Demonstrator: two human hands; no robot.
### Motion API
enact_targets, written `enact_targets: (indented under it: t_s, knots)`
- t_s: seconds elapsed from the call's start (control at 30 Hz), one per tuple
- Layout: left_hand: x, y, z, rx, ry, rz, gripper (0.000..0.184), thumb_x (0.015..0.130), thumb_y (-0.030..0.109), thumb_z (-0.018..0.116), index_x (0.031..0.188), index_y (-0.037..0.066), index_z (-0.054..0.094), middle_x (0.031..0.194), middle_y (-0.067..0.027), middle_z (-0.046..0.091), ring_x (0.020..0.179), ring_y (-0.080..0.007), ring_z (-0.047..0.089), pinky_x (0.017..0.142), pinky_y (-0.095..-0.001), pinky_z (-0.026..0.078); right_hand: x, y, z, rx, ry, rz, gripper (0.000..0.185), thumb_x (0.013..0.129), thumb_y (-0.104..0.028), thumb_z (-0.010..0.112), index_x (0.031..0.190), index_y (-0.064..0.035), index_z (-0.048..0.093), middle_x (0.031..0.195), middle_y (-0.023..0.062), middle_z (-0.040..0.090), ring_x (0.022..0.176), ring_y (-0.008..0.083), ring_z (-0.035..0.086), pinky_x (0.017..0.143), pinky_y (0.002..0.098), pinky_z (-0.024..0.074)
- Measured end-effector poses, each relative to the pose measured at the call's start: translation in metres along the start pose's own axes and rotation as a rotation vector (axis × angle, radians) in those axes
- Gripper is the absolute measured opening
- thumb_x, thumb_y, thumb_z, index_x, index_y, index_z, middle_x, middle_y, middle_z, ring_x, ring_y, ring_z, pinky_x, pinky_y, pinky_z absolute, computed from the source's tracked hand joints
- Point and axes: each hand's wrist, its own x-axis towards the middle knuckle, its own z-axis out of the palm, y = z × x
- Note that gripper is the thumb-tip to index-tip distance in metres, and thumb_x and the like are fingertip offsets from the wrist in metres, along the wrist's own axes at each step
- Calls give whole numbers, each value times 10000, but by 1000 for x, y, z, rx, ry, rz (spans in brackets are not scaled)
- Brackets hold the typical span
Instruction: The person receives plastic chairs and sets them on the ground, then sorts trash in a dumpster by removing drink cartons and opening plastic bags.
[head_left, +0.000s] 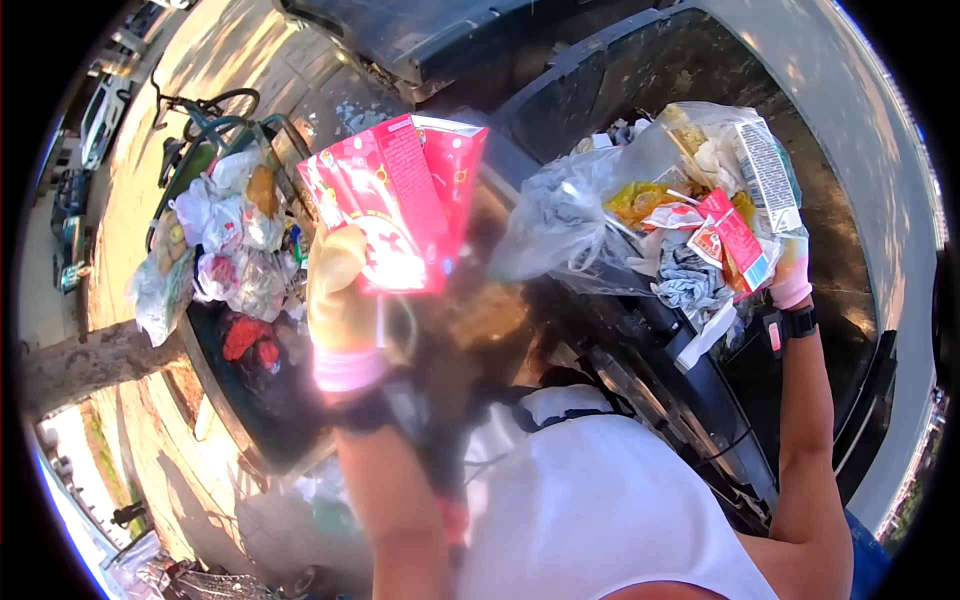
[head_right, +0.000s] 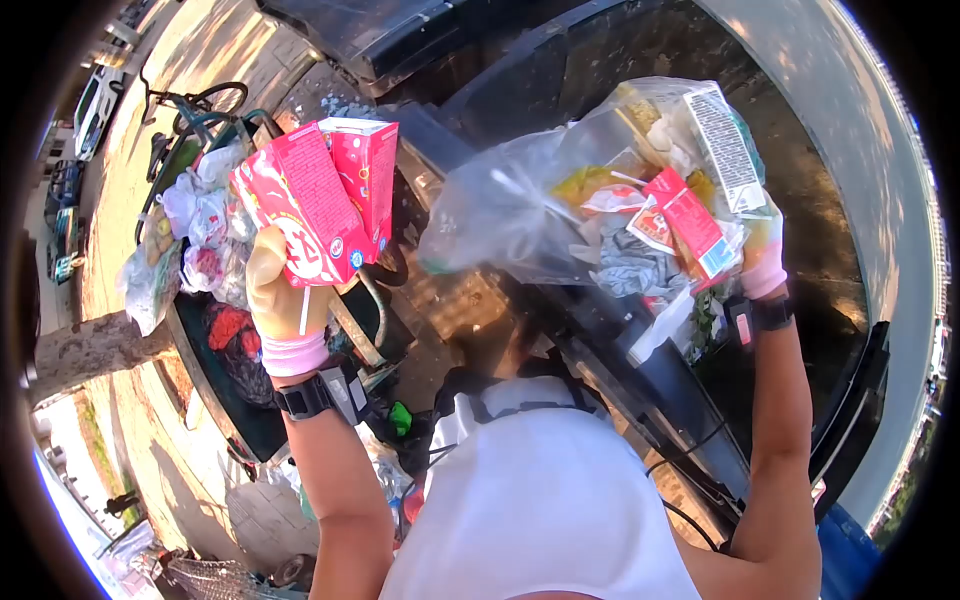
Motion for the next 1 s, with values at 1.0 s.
enact_targets:
  t_s: [1.0]
  knots:
    - [-85,0,108,1146,-131,606,290,958,119,692,1170,-76,720,1144,-237,752,1035,-390,729,927,-444,576,-4,-40,52,-25,8,-164,189,925,147,652,958,-28,716,906,-35,702,811,60,614,743,251,541]
